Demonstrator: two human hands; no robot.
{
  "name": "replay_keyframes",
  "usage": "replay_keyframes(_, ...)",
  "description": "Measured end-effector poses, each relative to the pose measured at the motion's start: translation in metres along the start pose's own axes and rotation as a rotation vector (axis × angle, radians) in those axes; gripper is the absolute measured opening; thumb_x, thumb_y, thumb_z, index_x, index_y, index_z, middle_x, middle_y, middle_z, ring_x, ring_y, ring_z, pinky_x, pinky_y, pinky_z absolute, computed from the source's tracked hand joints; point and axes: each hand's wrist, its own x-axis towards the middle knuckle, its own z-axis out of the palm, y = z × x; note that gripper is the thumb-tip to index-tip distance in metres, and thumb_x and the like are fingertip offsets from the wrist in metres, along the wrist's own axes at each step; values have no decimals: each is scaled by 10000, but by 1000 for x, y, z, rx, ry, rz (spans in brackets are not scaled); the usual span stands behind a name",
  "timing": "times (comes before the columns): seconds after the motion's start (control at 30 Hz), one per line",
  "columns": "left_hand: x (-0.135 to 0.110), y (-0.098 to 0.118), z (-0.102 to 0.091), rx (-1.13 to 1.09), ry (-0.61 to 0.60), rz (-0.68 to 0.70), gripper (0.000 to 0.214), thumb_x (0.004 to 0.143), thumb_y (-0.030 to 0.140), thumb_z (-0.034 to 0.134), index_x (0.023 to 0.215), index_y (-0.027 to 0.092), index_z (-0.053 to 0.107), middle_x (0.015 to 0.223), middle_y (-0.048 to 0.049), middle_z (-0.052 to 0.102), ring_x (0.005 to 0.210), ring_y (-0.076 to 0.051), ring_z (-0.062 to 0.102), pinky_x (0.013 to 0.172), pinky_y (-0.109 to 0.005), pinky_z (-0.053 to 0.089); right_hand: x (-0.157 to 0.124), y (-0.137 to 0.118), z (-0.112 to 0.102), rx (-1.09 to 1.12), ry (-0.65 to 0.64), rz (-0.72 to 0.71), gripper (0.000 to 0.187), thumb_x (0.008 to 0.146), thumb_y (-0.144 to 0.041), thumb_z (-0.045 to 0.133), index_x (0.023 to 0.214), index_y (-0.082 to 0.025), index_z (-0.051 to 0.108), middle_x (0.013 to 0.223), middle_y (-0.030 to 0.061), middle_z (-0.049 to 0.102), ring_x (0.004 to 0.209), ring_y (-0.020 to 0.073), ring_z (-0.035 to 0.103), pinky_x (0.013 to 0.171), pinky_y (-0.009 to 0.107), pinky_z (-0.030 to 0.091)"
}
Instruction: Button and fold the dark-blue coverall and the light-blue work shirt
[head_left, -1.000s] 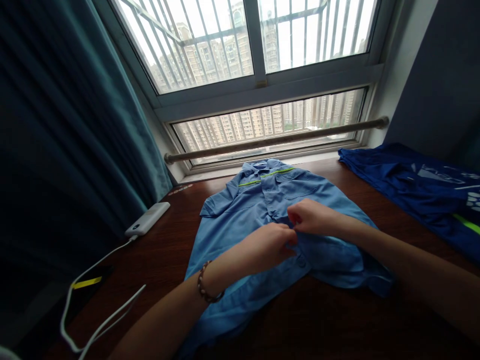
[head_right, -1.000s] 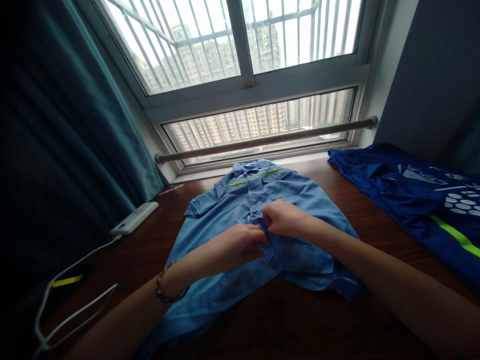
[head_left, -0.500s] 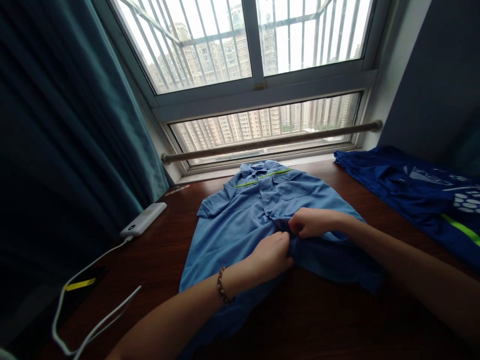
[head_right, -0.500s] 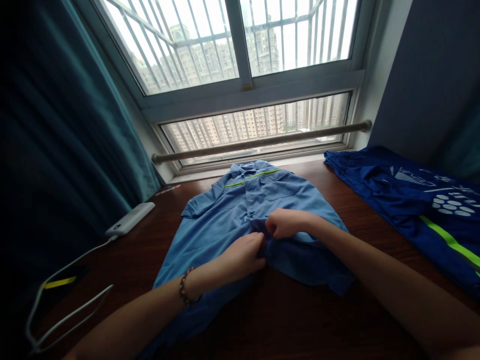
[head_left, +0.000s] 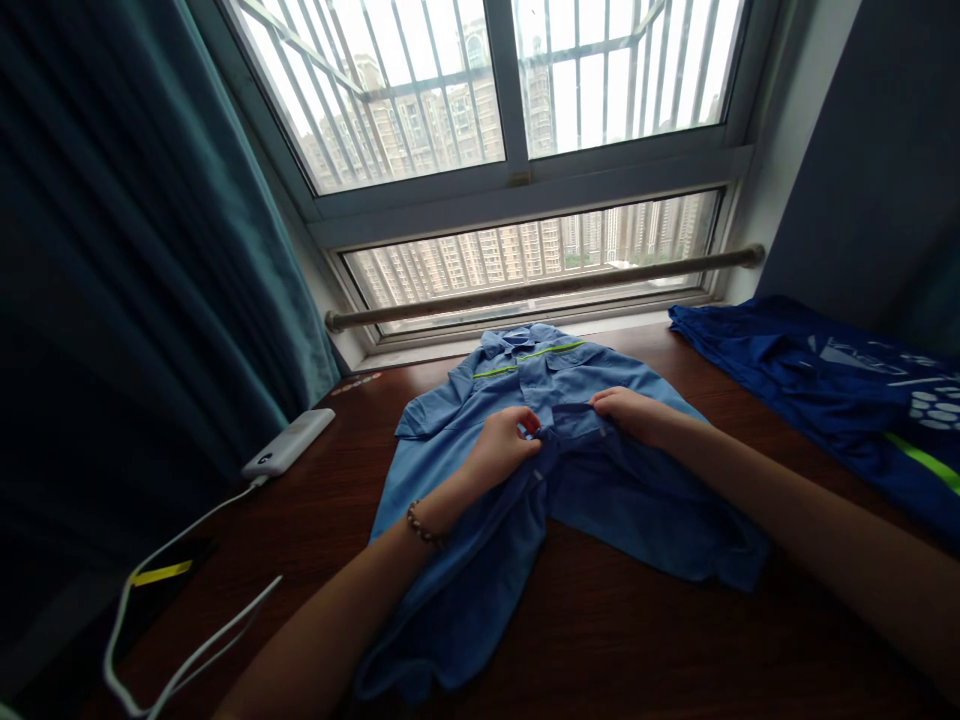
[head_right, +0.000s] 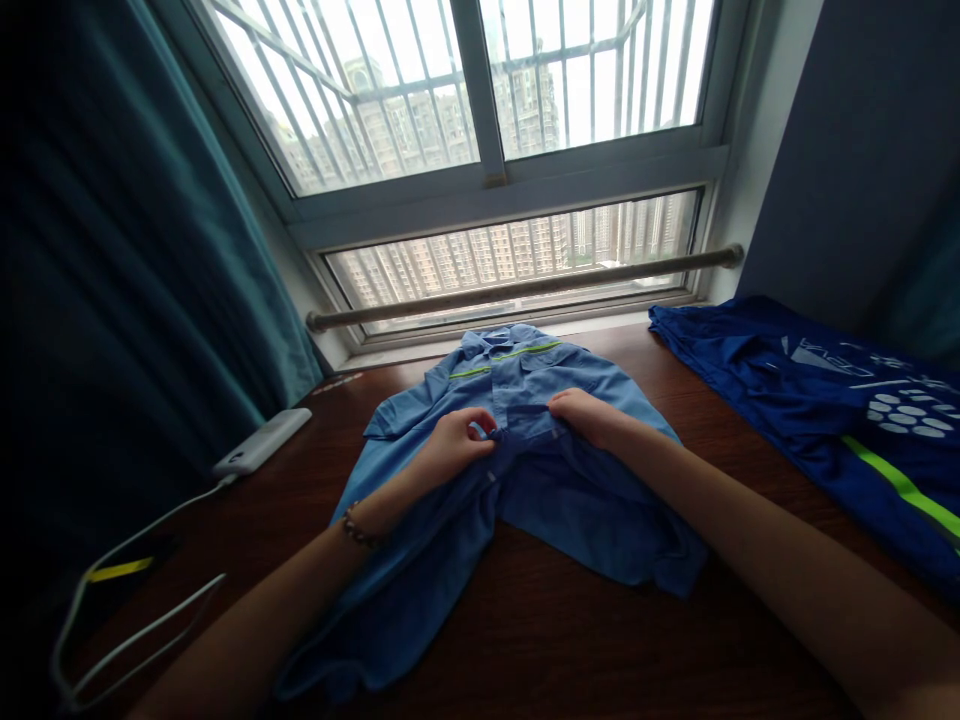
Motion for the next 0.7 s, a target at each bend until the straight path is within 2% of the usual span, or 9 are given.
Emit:
replay_keyframes(0.1, 1, -1, 5, -243, -76, -91, 122, 614, 160, 602, 725, 134, 558, 619, 28, 530, 491, -73, 467, 429, -176, 350, 1, -3, -1, 272, 33, 196, 78, 618, -251, 598, 587, -188, 561, 554, 25, 595, 535, 164, 561, 516, 288, 477)
replay_keyframes(0.13, 1, 2, 6, -316, -98, -110, 145, 613, 184, 623, 722, 135, 541, 608, 35, 516, 481, -69, 460, 418, -173, 342, 0, -5, -1, 319, 47, 199, 77, 610, -250, 618, 639, -188, 582, 599, 21, 615, 572, 169, 576, 534, 287, 483)
replay_keyframes(0.23, -2, 13, 4, -459, -108, -109, 243, 575, 234, 695, 696, 134, 509, 602, 48, 490, 506, -62, 458, 451, -175, 353, -5, -12, 2, 338, 74, 93, 242, 555, -248, 696, 772, -187, 610, 711, 17, 645, 667, 184, 601, 589, 290, 491)
replay_keyframes(0.37, -5, 23, 1, -587, -36, -28, 312, 531, 241, 743, 645, 134, 473, 722, 20, 545, 662, -83, 510, 617, -212, 417, -12, -17, 7, 253, 86, -96, 264, 555, -314, 703, 739, -160, 593, 719, 12, 631, 658, 156, 584, 613, 267, 473)
replay_keyframes(0.47, -7, 25, 1, -705, -36, -14, 341, 552, 255, 737, 639, 144, 426, 822, -6, 586, 711, -92, 533, 674, -241, 436, -13, -18, 9, 81, 176, -221, 211, 592, -315, 659, 717, -171, 567, 709, 0, 613, 662, 146, 565, 609, 252, 449)
replay_keyframes(0.53, -7, 25, 2, -736, -54, -27, 355, 555, 263, 740, 644, 147, 416, 806, -6, 598, 695, -94, 540, 678, -252, 441, -12, -18, 11, -118, 274, -285, 161, 609, -282, 632, 701, -183, 545, 700, -1, 601, 666, 151, 555, 594, 246, 427)
replay_keyframes(0.63, -8, 26, 1, -679, -61, -38, 339, 562, 275, 741, 667, 145, 446, 778, -11, 606, 702, -110, 550, 667, -257, 439, -15, -21, 14, -448, 384, -379, 121, 628, -210, 602, 722, -191, 529, 717, 4, 597, 694, 158, 556, 623, 244, 407)
replay_keyframes(0.7, -9, 29, -1, -587, -27, -8, 325, 580, 293, 730, 659, 145, 452, 866, -35, 615, 751, -126, 553, 645, -245, 430, -19, -22, 16, -656, 414, -444, 119, 670, -162, 555, 783, -189, 530, 749, 15, 600, 719, 163, 556, 665, 248, 397)
